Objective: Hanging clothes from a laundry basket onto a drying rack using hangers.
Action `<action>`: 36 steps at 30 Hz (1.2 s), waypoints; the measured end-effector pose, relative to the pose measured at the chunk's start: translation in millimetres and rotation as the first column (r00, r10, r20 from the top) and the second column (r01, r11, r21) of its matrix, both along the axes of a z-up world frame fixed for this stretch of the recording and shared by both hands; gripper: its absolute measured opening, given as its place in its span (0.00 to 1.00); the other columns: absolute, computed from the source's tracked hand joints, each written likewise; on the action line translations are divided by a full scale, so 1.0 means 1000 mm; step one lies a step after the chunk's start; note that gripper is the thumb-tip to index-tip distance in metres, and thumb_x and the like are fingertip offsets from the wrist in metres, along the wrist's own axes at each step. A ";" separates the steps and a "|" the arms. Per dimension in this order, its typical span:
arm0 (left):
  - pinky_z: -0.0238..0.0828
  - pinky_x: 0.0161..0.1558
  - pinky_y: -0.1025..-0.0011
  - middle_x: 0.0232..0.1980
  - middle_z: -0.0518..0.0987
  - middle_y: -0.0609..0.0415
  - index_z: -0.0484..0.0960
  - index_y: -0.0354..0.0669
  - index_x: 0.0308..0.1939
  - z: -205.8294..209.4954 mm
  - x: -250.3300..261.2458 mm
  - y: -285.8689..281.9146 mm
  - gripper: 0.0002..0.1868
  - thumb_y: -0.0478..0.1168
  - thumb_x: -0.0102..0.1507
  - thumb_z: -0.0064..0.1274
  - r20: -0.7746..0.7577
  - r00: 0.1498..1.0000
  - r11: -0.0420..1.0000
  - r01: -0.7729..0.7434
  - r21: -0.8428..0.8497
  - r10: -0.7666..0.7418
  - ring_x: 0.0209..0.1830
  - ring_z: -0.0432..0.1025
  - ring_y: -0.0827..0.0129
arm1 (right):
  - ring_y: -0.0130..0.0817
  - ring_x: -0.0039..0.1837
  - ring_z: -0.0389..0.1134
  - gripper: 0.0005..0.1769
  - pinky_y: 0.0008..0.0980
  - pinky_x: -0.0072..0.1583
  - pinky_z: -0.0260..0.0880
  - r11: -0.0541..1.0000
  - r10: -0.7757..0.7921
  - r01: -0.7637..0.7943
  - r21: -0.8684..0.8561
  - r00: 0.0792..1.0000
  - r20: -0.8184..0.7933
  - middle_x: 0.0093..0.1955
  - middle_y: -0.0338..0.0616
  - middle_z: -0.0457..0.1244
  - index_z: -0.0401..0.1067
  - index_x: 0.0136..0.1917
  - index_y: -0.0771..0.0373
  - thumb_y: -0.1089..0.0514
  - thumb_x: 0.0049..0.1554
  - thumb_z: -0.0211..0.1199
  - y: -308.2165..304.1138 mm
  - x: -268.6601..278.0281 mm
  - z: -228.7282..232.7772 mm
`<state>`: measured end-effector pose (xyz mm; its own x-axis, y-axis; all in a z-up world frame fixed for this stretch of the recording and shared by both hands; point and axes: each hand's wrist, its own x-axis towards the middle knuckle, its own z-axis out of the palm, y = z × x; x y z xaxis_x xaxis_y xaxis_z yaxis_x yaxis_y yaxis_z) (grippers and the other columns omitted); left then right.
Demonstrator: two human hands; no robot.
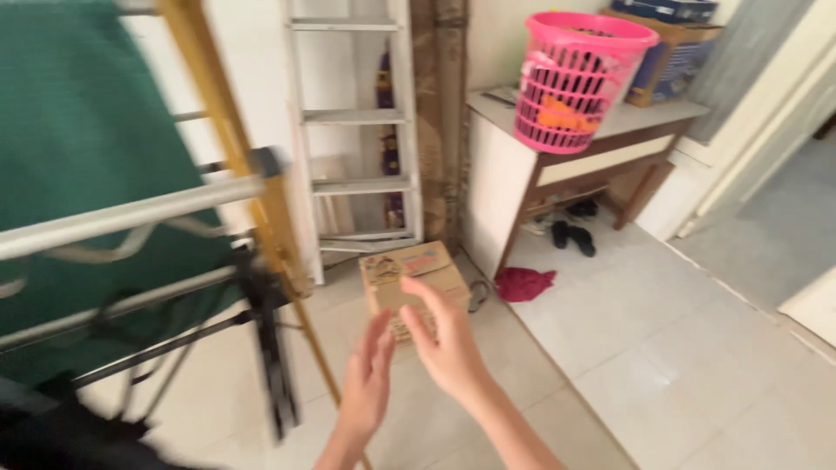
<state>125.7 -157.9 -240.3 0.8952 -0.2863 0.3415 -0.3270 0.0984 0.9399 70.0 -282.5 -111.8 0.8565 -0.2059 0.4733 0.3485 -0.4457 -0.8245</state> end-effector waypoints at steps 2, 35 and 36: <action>0.69 0.64 0.65 0.70 0.76 0.45 0.66 0.38 0.74 0.033 0.017 -0.044 0.30 0.49 0.71 0.42 -0.042 0.997 0.998 0.059 0.004 -0.059 0.65 0.74 0.61 | 0.36 0.62 0.72 0.22 0.34 0.59 0.73 0.995 -0.079 0.082 -0.050 0.995 0.061 0.63 0.48 0.70 0.70 0.68 0.64 0.54 0.63 0.59 -0.075 0.010 -0.020; 0.66 0.63 0.59 0.62 0.75 0.41 0.73 0.37 0.65 0.215 0.450 -0.712 0.19 0.38 0.70 0.48 0.579 0.812 0.980 -0.047 0.191 -0.074 0.64 0.70 0.48 | 0.25 0.49 0.70 0.20 0.28 0.51 0.71 0.987 -0.090 0.104 -0.120 0.989 0.122 0.48 0.43 0.71 0.71 0.65 0.67 0.52 0.67 0.54 -0.749 0.430 0.093; 0.66 0.63 0.59 0.62 0.75 0.41 0.73 0.37 0.65 0.224 0.465 -0.733 0.19 0.38 0.70 0.48 0.582 0.811 0.980 -0.060 0.187 -0.062 0.64 0.70 0.48 | 0.25 0.49 0.70 0.20 0.28 0.51 0.71 0.988 -0.077 0.092 -0.123 0.989 0.126 0.48 0.43 0.71 0.71 0.65 0.67 0.52 0.67 0.54 -0.770 0.443 0.107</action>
<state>590.5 -891.1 -16.2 0.5440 -0.3998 0.7377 -0.8184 -0.0587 0.5716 513.0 -1052.9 -4.6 0.7738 -0.2059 0.5990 0.3982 -0.5773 -0.7129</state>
